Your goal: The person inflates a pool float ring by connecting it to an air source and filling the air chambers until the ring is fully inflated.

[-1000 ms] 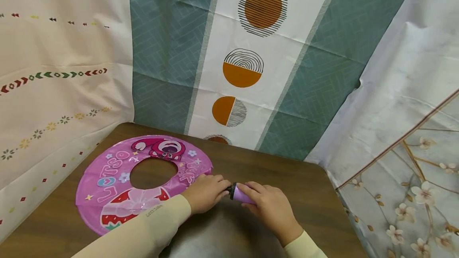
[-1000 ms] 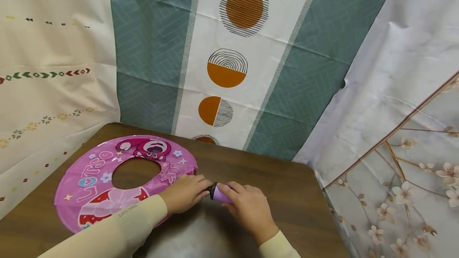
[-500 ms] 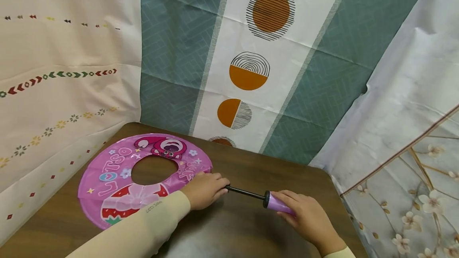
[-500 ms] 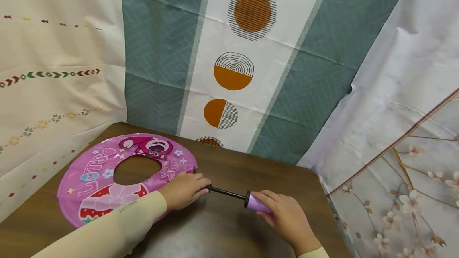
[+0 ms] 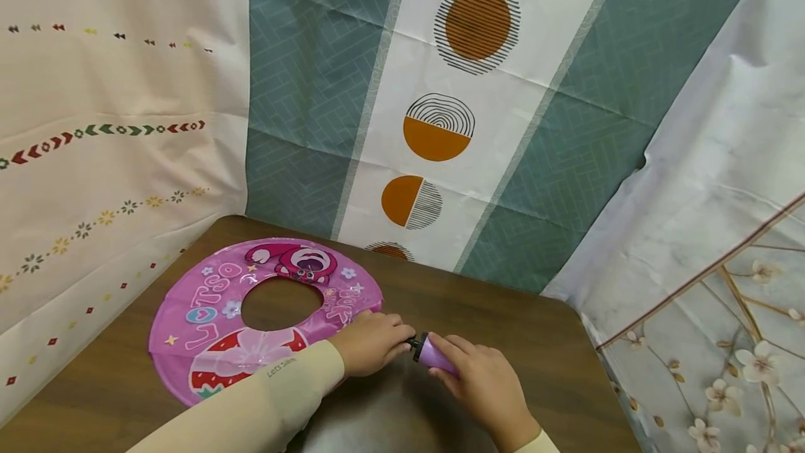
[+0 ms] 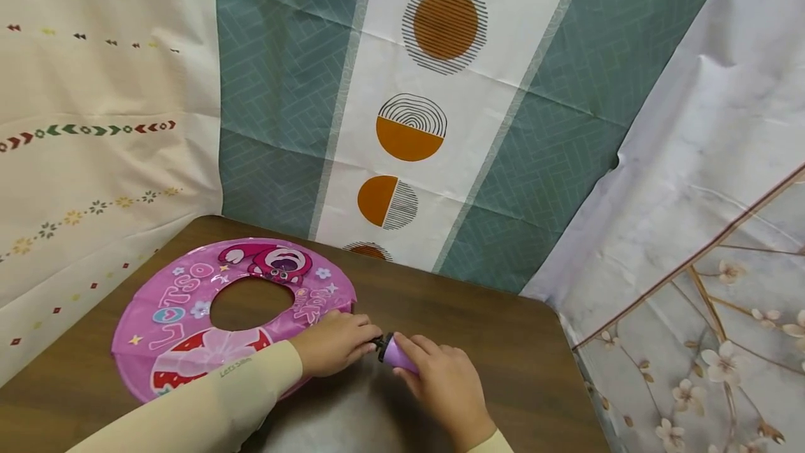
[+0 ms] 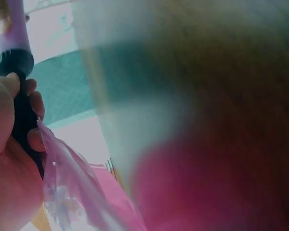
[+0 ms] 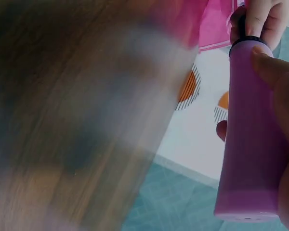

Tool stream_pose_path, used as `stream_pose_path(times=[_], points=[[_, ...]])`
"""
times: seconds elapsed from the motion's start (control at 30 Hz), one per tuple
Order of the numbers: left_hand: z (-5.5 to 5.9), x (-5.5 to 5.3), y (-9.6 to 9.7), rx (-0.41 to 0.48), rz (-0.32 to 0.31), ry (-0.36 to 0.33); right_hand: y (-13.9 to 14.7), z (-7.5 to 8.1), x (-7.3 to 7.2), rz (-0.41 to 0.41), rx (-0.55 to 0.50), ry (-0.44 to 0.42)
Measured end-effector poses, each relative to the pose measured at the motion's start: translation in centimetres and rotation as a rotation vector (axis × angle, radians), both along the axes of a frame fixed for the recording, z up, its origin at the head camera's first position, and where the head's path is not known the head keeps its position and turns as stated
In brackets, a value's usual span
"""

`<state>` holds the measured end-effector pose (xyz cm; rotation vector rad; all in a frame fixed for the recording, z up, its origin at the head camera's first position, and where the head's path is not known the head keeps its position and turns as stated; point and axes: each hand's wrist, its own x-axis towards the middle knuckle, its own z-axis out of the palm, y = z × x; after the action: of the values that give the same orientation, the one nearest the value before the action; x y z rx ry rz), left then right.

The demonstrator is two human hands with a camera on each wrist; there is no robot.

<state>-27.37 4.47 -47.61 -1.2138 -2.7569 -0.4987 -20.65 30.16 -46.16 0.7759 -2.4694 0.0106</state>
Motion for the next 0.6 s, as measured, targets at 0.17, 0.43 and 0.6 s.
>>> stream_pose_path(times=[0.17, 0.43, 0.6], points=[[-0.5, -0.1, -0.1, 0.021, -0.013, -0.015, -0.4, 0.0, -0.3, -0.011, 0.039, -0.01], [-0.6, -0.1, -0.4, 0.095, -0.023, -0.05, 1.9, 2.3, -0.1, 0.016, 0.035, -0.043], [-0.7, 0.0, -1.5, 0.093, 0.025, -0.02, 5.0, 2.9, -0.3, 0.084, 0.022, -0.02]])
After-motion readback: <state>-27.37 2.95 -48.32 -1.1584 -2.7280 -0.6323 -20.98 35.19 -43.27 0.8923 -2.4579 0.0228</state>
